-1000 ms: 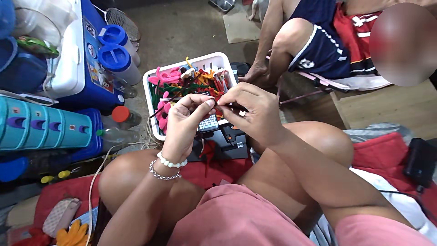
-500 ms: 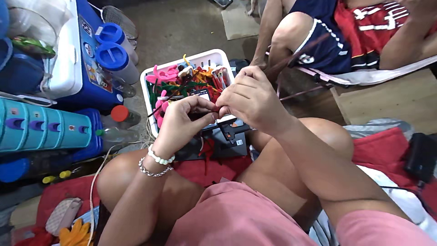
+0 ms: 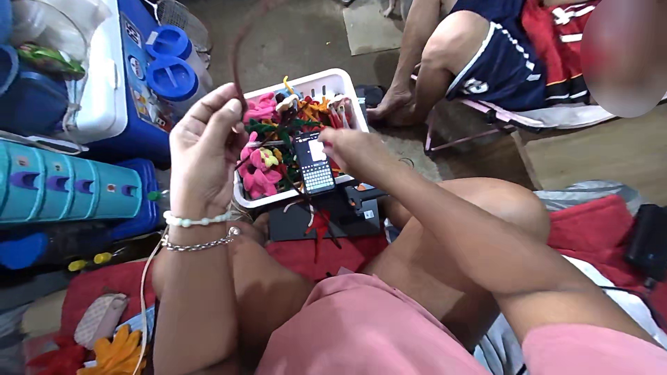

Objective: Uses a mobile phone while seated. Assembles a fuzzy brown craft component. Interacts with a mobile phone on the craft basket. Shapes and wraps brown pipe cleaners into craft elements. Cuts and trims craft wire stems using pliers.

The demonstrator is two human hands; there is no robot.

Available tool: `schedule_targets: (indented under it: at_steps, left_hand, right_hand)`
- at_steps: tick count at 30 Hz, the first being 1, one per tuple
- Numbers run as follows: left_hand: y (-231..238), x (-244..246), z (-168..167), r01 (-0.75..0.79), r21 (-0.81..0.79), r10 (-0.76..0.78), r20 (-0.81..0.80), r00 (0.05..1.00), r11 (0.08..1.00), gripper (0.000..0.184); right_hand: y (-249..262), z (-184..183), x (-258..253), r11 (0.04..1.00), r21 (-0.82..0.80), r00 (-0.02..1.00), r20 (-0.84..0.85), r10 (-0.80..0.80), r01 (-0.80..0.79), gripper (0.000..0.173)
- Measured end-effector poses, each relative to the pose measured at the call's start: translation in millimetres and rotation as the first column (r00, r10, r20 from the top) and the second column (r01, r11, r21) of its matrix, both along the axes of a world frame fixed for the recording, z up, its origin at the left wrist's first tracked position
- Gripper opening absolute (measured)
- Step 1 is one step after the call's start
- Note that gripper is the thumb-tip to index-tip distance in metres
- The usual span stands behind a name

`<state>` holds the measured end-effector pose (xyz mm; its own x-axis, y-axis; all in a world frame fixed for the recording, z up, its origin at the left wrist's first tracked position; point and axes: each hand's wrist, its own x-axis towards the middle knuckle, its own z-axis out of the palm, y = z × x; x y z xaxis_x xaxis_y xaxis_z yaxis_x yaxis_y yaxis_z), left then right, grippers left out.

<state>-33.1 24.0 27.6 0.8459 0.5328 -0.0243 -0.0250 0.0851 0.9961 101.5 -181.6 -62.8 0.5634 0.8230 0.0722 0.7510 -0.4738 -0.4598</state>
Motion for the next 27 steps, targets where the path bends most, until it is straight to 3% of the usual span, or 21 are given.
schedule_targets:
  at_steps: [2,3,7,11,16,21,27]
  left_hand:
    - [8.3,0.0,-1.5,-0.018,-0.178,0.026,0.043,0.999,0.984,0.025]
    - [10.5,-1.4,-1.8,0.006,-0.255,0.007,0.052,0.999,0.967,0.026]
    - [10.9,-6.2,-0.7,0.138,-0.498,-0.084,0.130,0.988,0.856,0.027]
    - [8.8,-7.0,2.5,0.085,-0.476,-0.031,0.121,0.992,0.875,0.021]
    - [7.6,-10.1,4.9,0.076,-0.431,-0.033,0.105,0.994,0.899,0.017]
    - [2.4,-9.6,4.5,0.101,-0.430,-0.056,0.115,0.992,0.897,0.020]
    - [-1.4,-8.7,4.9,0.067,-0.437,-0.024,0.103,0.994,0.897,0.020]
  right_hand:
    - [6.4,-20.8,4.2,0.947,-0.319,0.980,-0.199,-0.027,-0.039,0.043]
    - [9.5,-28.7,5.4,0.918,-0.394,0.970,-0.240,-0.045,-0.054,0.047]
    - [16.5,-40.3,7.5,0.882,-0.469,0.968,-0.240,-0.071,-0.051,0.050]
    - [15.8,-38.6,4.6,0.843,-0.532,0.962,-0.260,-0.077,-0.077,0.050]
    - [13.2,-34.1,-0.4,0.851,-0.520,0.964,-0.254,-0.074,-0.071,0.037]
    - [18.0,-36.0,7.9,0.871,-0.491,0.965,-0.240,-0.109,-0.023,0.050]
    - [18.5,-36.0,8.2,0.839,-0.541,0.965,-0.245,-0.090,-0.059,0.051]
